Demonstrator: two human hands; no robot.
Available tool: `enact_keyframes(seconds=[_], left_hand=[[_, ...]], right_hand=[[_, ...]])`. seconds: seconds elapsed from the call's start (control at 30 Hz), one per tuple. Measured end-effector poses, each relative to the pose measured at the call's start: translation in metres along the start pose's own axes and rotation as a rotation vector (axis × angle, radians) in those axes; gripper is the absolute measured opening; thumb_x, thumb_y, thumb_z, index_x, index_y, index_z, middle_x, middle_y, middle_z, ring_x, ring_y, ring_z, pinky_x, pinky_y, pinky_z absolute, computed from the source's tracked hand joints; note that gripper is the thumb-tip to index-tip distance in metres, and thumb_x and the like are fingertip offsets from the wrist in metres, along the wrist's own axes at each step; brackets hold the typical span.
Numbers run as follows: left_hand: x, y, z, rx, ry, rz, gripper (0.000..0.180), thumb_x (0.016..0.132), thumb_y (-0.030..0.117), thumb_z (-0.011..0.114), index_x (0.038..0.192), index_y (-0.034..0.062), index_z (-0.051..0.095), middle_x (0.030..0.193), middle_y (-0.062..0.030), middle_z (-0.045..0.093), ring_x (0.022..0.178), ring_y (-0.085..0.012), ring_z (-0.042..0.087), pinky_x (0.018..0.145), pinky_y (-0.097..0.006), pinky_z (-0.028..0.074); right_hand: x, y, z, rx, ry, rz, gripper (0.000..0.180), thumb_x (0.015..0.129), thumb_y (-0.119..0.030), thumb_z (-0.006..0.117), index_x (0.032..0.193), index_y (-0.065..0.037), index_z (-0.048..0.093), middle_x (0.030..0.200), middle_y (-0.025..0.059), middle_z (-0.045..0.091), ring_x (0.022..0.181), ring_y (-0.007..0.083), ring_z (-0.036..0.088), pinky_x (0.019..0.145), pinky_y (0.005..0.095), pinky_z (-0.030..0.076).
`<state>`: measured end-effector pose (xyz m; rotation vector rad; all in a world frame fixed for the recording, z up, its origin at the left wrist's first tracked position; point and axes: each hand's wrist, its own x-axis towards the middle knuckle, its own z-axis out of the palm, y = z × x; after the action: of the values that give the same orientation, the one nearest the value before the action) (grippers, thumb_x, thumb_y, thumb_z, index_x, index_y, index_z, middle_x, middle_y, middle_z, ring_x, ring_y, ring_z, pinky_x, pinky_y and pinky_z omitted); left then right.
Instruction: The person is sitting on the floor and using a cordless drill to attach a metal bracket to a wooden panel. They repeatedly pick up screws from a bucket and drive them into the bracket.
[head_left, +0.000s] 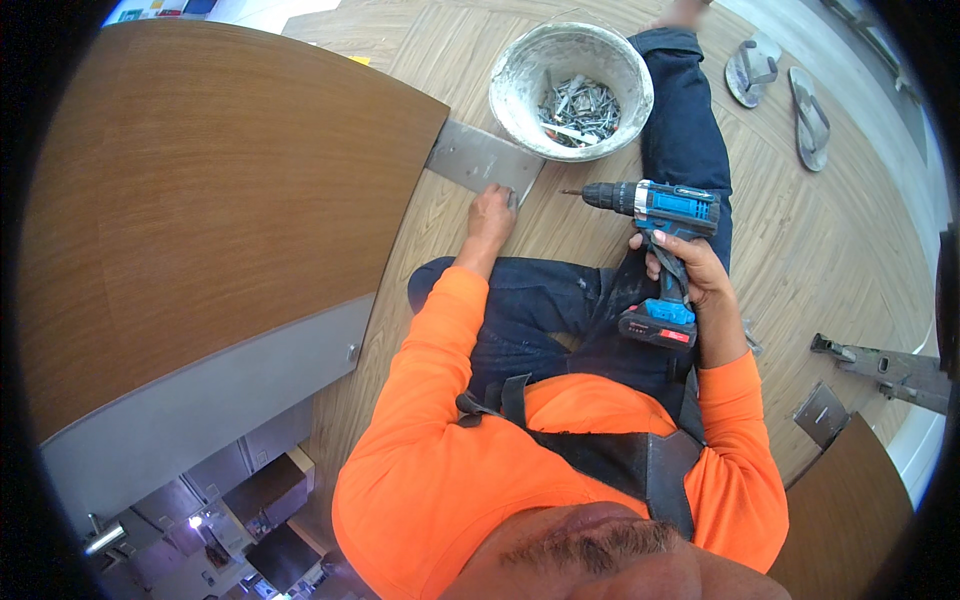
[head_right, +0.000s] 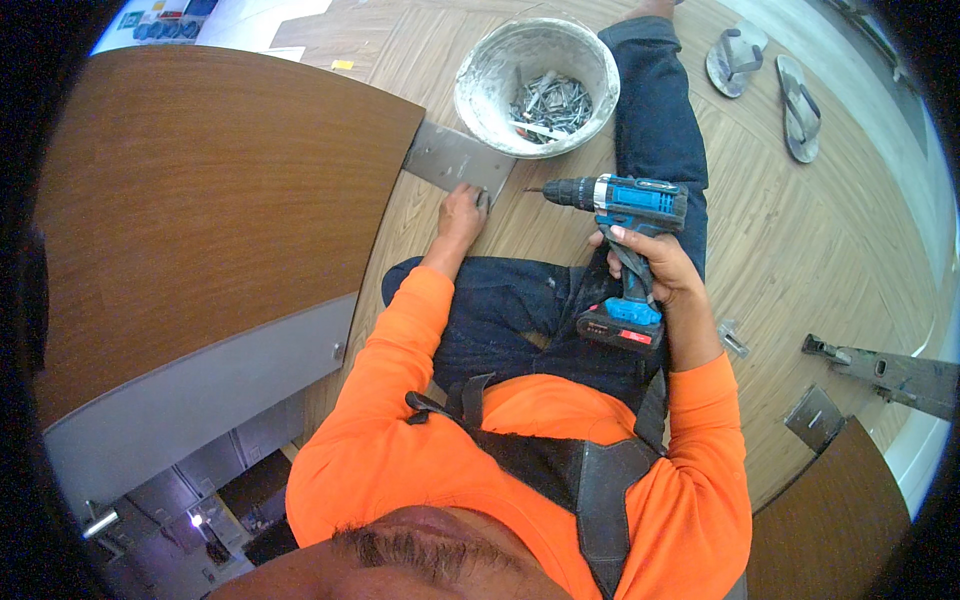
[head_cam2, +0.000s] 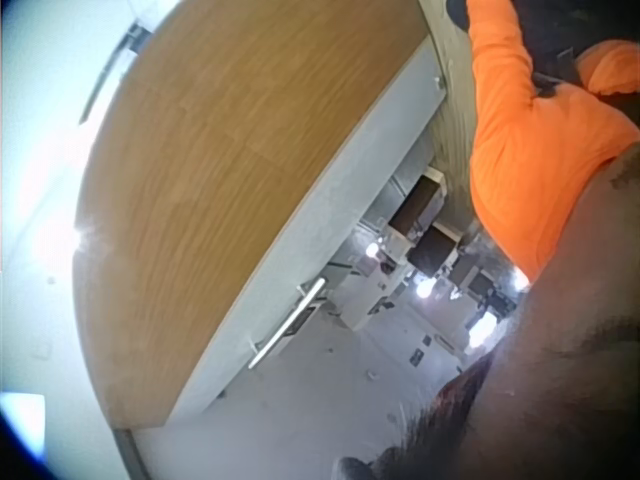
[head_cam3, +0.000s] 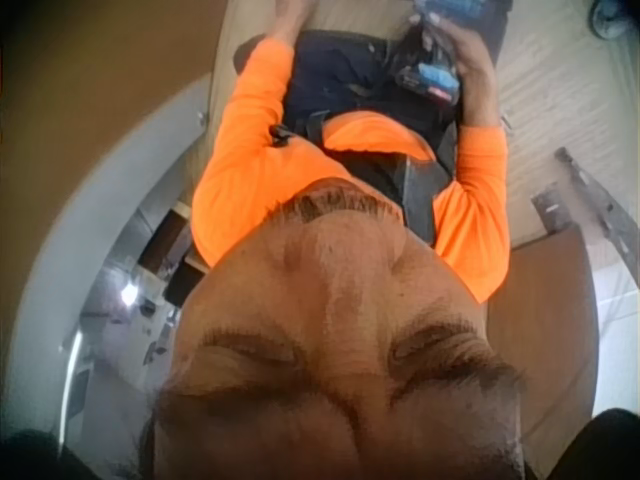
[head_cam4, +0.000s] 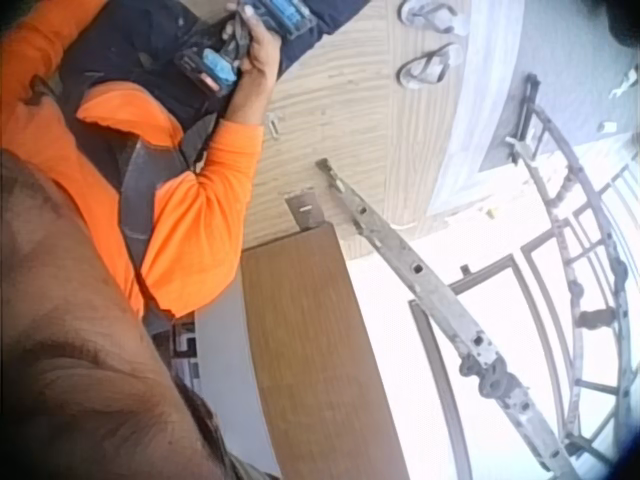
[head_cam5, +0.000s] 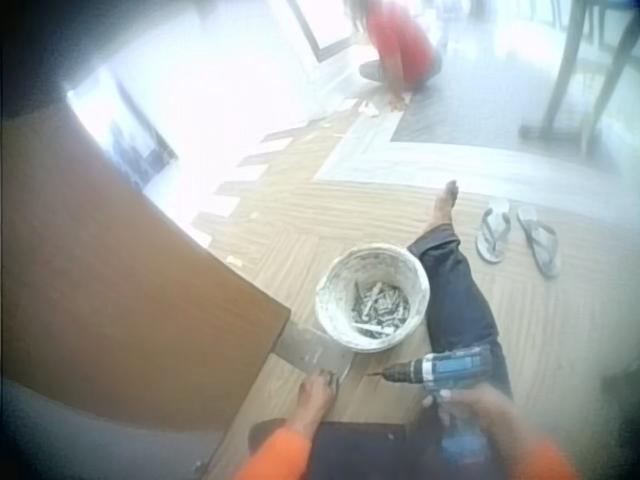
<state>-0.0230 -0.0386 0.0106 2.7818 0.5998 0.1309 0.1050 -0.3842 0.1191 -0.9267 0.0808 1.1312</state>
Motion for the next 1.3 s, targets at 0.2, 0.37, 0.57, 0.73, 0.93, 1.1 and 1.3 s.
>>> enact_keyframes(seconds=[0.2, 0.37, 0.57, 0.73, 0.93, 1.1, 1.3], left_hand=[[0.000, -0.006, 0.004, 0.027, 0.004, 0.002, 0.016, 0.087, 0.015, 0.064, 0.095, 0.0052, 0.075, 0.097, -0.0178, 0.068, 0.089, -0.0402, 0.068, 0.082, -0.050, 0.055], [0.000, -0.004, 0.004, 0.003, 0.015, 0.016, 0.015, 0.087, 0.015, 0.065, 0.093, 0.0049, 0.074, 0.096, -0.0180, 0.068, 0.089, -0.0408, 0.068, 0.081, -0.050, 0.055], [0.001, -0.003, 0.008, 0.017, 0.051, 0.003, 0.014, 0.085, 0.016, 0.067, 0.088, 0.0042, 0.073, 0.093, -0.0185, 0.067, 0.085, -0.0416, 0.068, 0.079, -0.051, 0.056], [0.002, -0.001, 0.009, 0.045, 0.050, -0.002, 0.013, 0.083, 0.015, 0.068, 0.086, 0.0031, 0.072, 0.092, -0.0194, 0.067, 0.084, -0.0422, 0.068, 0.078, -0.051, 0.056], [0.002, 0.000, 0.010, 0.035, 0.033, -0.019, 0.014, 0.083, 0.015, 0.068, 0.086, 0.0013, 0.071, 0.092, -0.0210, 0.067, 0.084, -0.0426, 0.068, 0.079, -0.051, 0.056], [0.003, 0.005, 0.004, 0.027, -0.012, -0.049, 0.018, 0.087, 0.018, 0.066, 0.091, 0.0012, 0.071, 0.095, -0.0220, 0.067, 0.088, -0.0429, 0.067, 0.081, -0.052, 0.054], [0.001, -0.004, 0.008, 0.054, 0.094, 0.034, 0.017, 0.087, 0.019, 0.067, 0.092, 0.0033, 0.071, 0.100, -0.0195, 0.065, 0.097, -0.0393, 0.064, 0.087, -0.049, 0.053]], right_hand=[[0.002, 0.002, -0.004, -0.020, -0.007, 0.003, 0.038, 0.093, -0.018, 0.074, 0.122, 0.003, 0.062, 0.101, 0.0144, 0.073, 0.066, 0.0152, 0.066, 0.059, 0.0288, 0.056], [0.001, 0.000, 0.001, -0.009, 0.005, -0.004, 0.034, 0.090, -0.019, 0.077, 0.114, 0.001, 0.064, 0.100, 0.0139, 0.074, 0.065, 0.0161, 0.066, 0.058, 0.0297, 0.056], [0.001, 0.000, 0.000, -0.018, 0.009, 0.004, 0.034, 0.090, -0.020, 0.077, 0.114, 0.001, 0.065, 0.100, 0.0136, 0.074, 0.065, 0.0164, 0.066, 0.057, 0.0300, 0.056], [0.001, 0.000, 0.000, -0.031, 0.002, -0.003, 0.035, 0.090, -0.021, 0.077, 0.114, 0.001, 0.065, 0.101, 0.0132, 0.074, 0.066, 0.0167, 0.066, 0.058, 0.0305, 0.055], [0.001, 0.001, -0.002, -0.022, 0.008, 0.020, 0.033, 0.091, -0.020, 0.076, 0.115, 0.001, 0.065, 0.101, 0.0124, 0.074, 0.067, 0.0167, 0.066, 0.060, 0.0311, 0.056], [0.002, 0.002, -0.004, -0.032, 0.000, 0.005, 0.032, 0.091, -0.019, 0.075, 0.114, 0.001, 0.065, 0.101, 0.0123, 0.074, 0.067, 0.0167, 0.065, 0.059, 0.0314, 0.055], [0.002, 0.002, -0.004, -0.047, -0.008, 0.001, 0.042, 0.094, -0.017, 0.071, 0.129, 0.004, 0.058, 0.103, 0.0141, 0.073, 0.067, 0.0152, 0.065, 0.059, 0.0287, 0.056]])
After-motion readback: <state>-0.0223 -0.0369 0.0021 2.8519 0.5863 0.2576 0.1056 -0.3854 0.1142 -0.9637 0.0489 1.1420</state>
